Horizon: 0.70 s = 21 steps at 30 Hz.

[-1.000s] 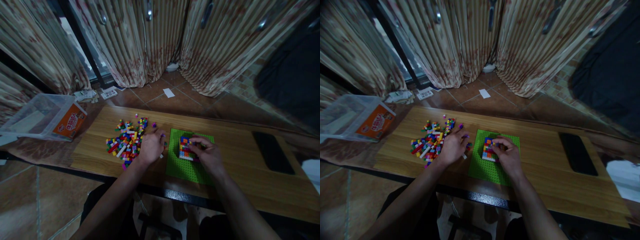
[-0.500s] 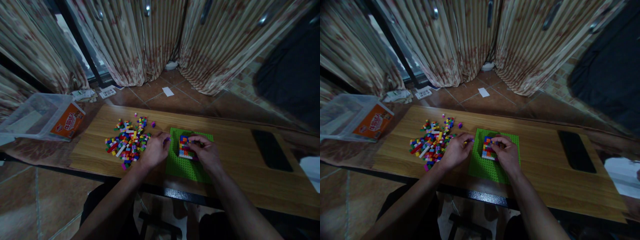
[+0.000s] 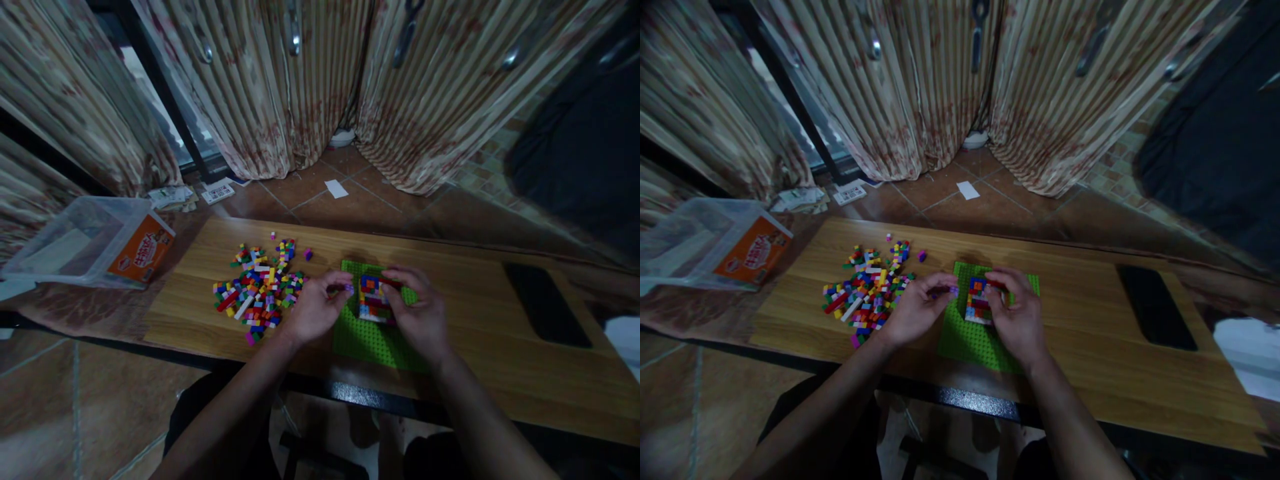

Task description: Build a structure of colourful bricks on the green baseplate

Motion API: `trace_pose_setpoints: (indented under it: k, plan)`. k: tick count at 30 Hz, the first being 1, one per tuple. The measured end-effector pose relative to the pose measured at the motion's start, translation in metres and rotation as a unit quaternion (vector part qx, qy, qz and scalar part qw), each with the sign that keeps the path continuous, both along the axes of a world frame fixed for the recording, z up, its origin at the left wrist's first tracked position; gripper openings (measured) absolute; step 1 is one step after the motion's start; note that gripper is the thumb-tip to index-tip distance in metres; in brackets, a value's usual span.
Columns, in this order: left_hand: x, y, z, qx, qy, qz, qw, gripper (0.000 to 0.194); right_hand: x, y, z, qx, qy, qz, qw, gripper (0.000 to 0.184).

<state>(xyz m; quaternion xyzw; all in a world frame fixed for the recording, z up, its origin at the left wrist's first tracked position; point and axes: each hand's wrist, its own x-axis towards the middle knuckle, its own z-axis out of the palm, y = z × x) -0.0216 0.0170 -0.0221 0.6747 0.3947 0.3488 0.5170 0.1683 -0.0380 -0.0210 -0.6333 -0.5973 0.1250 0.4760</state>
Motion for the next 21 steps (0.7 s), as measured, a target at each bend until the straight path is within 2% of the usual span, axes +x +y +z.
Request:
trace_pose_setpoints:
  k: [3,6,12,21]
  plan:
    - [0.001,-0.001,-0.001,-0.038,-0.037,-0.017,0.998,0.024,-0.008,-0.005,0.005,0.011,-0.041,0.079,0.996,0.022]
    - [0.002,-0.002,0.001,-0.075,-0.060,-0.029,0.995,0.025,-0.015,-0.008,0.006,0.011,-0.078,0.124,0.989,0.025]
    - [0.004,-0.005,0.005,-0.122,-0.102,-0.060,0.985,0.028,-0.020,-0.010,0.007,0.007,-0.113,0.157,0.981,0.026]
    - [0.003,-0.007,0.007,-0.129,-0.113,-0.083,0.982,0.031,-0.018,-0.013,0.003,-0.024,-0.115,0.191,0.974,0.030]
